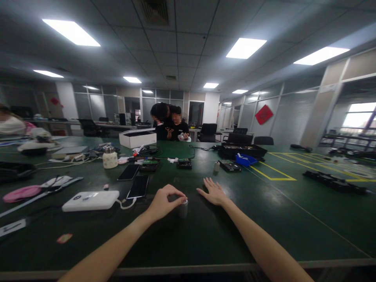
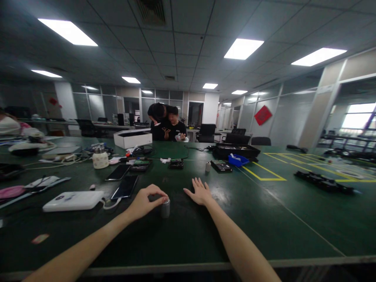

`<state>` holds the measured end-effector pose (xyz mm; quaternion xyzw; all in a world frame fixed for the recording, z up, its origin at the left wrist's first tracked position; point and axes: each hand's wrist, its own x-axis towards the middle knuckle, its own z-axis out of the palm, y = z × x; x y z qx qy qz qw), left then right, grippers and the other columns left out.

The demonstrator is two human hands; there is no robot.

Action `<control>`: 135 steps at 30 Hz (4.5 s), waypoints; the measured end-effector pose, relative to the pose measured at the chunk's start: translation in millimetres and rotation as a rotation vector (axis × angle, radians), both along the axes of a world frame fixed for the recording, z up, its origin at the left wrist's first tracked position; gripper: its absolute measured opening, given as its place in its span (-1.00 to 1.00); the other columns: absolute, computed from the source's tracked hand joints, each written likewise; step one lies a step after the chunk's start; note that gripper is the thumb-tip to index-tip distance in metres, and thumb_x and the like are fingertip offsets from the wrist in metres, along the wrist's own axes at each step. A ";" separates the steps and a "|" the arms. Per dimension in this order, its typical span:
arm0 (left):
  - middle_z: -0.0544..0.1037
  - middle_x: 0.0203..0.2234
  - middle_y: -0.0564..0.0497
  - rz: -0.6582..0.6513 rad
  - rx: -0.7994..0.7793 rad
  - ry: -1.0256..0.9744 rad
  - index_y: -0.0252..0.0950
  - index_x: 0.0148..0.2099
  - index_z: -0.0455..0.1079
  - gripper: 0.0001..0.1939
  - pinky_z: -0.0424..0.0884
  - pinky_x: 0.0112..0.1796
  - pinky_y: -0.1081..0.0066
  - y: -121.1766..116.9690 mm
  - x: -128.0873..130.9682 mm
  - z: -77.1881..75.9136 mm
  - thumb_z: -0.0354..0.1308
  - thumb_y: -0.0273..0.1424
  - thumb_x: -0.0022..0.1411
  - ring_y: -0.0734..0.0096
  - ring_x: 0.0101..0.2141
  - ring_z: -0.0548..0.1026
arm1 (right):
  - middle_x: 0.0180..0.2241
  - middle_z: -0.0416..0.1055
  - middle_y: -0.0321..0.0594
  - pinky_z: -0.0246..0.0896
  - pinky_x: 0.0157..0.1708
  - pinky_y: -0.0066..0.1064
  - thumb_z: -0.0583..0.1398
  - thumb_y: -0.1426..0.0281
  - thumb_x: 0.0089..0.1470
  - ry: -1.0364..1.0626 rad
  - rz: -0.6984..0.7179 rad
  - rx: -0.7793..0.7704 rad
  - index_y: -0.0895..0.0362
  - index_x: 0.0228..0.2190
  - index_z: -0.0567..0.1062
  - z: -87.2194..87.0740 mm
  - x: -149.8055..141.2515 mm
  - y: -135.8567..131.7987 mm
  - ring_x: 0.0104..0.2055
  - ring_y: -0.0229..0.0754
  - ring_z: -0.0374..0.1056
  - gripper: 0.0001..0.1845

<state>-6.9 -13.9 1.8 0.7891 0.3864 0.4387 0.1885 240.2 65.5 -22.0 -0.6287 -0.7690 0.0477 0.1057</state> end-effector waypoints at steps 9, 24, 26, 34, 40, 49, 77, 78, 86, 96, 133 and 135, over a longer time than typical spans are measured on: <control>0.58 -0.37 -0.04 -0.021 -0.003 0.010 -0.18 -0.30 0.56 -0.80 0.34 -0.22 0.33 2.0 1.2 -2.7 0.19 -0.23 0.10 0.26 -0.24 0.43 | 0.29 -0.18 -0.11 -0.52 0.25 -0.14 -0.14 -0.02 0.15 0.023 -0.093 0.171 0.20 0.23 -0.01 -2.5 3.0 2.0 0.34 -0.10 -0.35 -0.23; 0.46 -0.45 0.04 0.172 -0.078 -0.256 -0.29 -0.03 0.34 -0.64 0.26 -0.39 0.44 9.8 -1.0 -8.1 -0.02 -0.21 0.22 0.37 -0.40 0.41 | -0.29 0.52 -0.16 0.25 -0.16 -0.29 0.19 0.12 0.01 0.716 0.505 0.096 0.11 -0.27 0.58 37.4 -52.5 -66.1 -0.21 -0.10 0.40 -0.63; 0.44 -0.49 0.06 0.196 -0.059 -0.235 -0.29 -0.07 0.34 -0.67 0.27 -0.39 0.44 11.0 -0.6 -9.5 -0.03 -0.20 0.23 0.38 -0.43 0.40 | -0.36 0.52 -0.17 0.26 -0.21 -0.31 0.21 0.14 0.00 0.702 0.501 0.088 0.11 -0.37 0.60 36.4 -57.5 -69.1 -0.27 -0.12 0.41 -0.68; 0.44 -0.51 0.07 0.214 -0.033 -0.169 -0.27 -0.10 0.32 -0.70 0.27 -0.38 0.43 12.8 -0.5 -12.8 -0.05 -0.21 0.24 0.37 -0.44 0.42 | -0.34 0.51 -0.19 0.26 -0.19 -0.32 0.27 0.21 -0.05 0.693 0.547 0.065 0.10 -0.37 0.60 39.6 -56.1 -71.2 -0.25 -0.14 0.40 -0.76; 0.44 -0.53 0.08 0.217 -0.022 -0.161 -0.27 -0.10 0.31 -0.71 0.26 -0.43 0.44 12.2 -0.3 -12.2 -0.03 -0.22 0.23 0.39 -0.48 0.41 | -0.35 0.49 -0.19 0.26 -0.17 -0.33 0.24 0.20 -0.01 0.737 0.557 0.133 0.09 -0.42 0.60 39.0 -58.9 -66.5 -0.24 -0.16 0.39 -0.77; 0.42 -0.53 0.09 0.233 -0.067 -0.110 -0.26 -0.10 0.31 -0.72 0.24 -0.42 0.44 16.5 -1.3 -16.6 -0.03 -0.23 0.21 0.40 -0.49 0.38 | -0.25 0.49 -0.17 0.07 -0.08 -0.12 0.24 0.19 -0.05 0.345 0.068 0.209 -0.03 -0.42 0.63 12.3 -21.2 -27.4 -0.06 0.04 0.26 -0.81; 0.48 -0.38 0.00 0.042 -0.023 -0.051 -0.23 -0.17 0.45 -0.73 0.27 -0.36 0.42 2.1 2.3 -3.8 0.11 -0.21 0.14 0.36 -0.34 0.42 | -0.35 0.52 -0.19 0.28 -0.22 -0.38 0.20 0.18 0.02 0.718 0.619 -0.028 0.17 -0.29 0.56 37.5 -55.9 -72.5 -0.26 -0.16 0.41 -0.67; 0.49 -0.38 0.00 0.036 -0.022 -0.045 -0.23 -0.17 0.46 -0.73 0.26 -0.37 0.42 2.2 2.4 -3.6 0.12 -0.21 0.14 0.35 -0.34 0.41 | -0.31 0.53 -0.18 0.28 -0.20 -0.37 0.19 0.19 0.04 0.714 0.603 -0.012 0.16 -0.26 0.55 37.6 -54.1 -70.6 -0.24 -0.15 0.41 -0.67; 0.52 -0.36 -0.02 0.020 0.000 0.005 -0.18 -0.31 0.55 -0.82 0.26 -0.35 0.41 -1.6 3.3 -1.9 0.22 -0.23 0.07 0.29 -0.24 0.40 | -0.15 0.50 -0.17 0.13 -0.02 -0.29 0.08 0.43 0.05 0.152 0.137 0.252 0.08 -0.18 0.54 34.3 -28.4 -51.3 -0.08 -0.10 0.38 -0.67; 0.52 -0.45 -0.04 0.319 0.017 -0.031 -0.21 -0.31 0.57 -0.71 0.27 -0.34 0.35 34.7 -5.4 -10.2 0.10 -0.17 0.13 0.27 -0.36 0.43 | -0.18 0.48 -0.10 0.09 -0.11 -0.23 0.10 0.38 0.01 -0.090 -0.009 0.183 0.03 -0.23 0.57 34.7 -25.6 -55.2 -0.06 -0.02 0.32 -0.69; 0.58 -0.34 -0.05 -0.074 -0.068 0.018 -0.23 -0.28 0.55 -0.70 0.32 -0.32 0.41 -0.3 0.6 -0.8 0.10 -0.17 0.15 0.29 -0.29 0.48 | -0.44 0.48 -0.23 0.21 -0.38 -0.44 0.02 0.24 0.18 0.609 0.301 0.182 0.13 -0.20 0.52 31.2 -47.3 -62.5 -0.41 -0.22 0.36 -0.65; 0.56 -0.31 -0.05 -0.069 -0.065 0.010 -0.22 -0.24 0.55 -0.71 0.30 -0.36 0.43 -0.5 0.0 -0.5 0.10 -0.18 0.15 0.30 -0.29 0.46 | -0.41 0.49 -0.21 0.22 -0.36 -0.44 0.04 0.24 0.17 0.636 0.341 0.178 0.15 -0.21 0.51 33.7 -48.8 -65.2 -0.39 -0.23 0.36 -0.65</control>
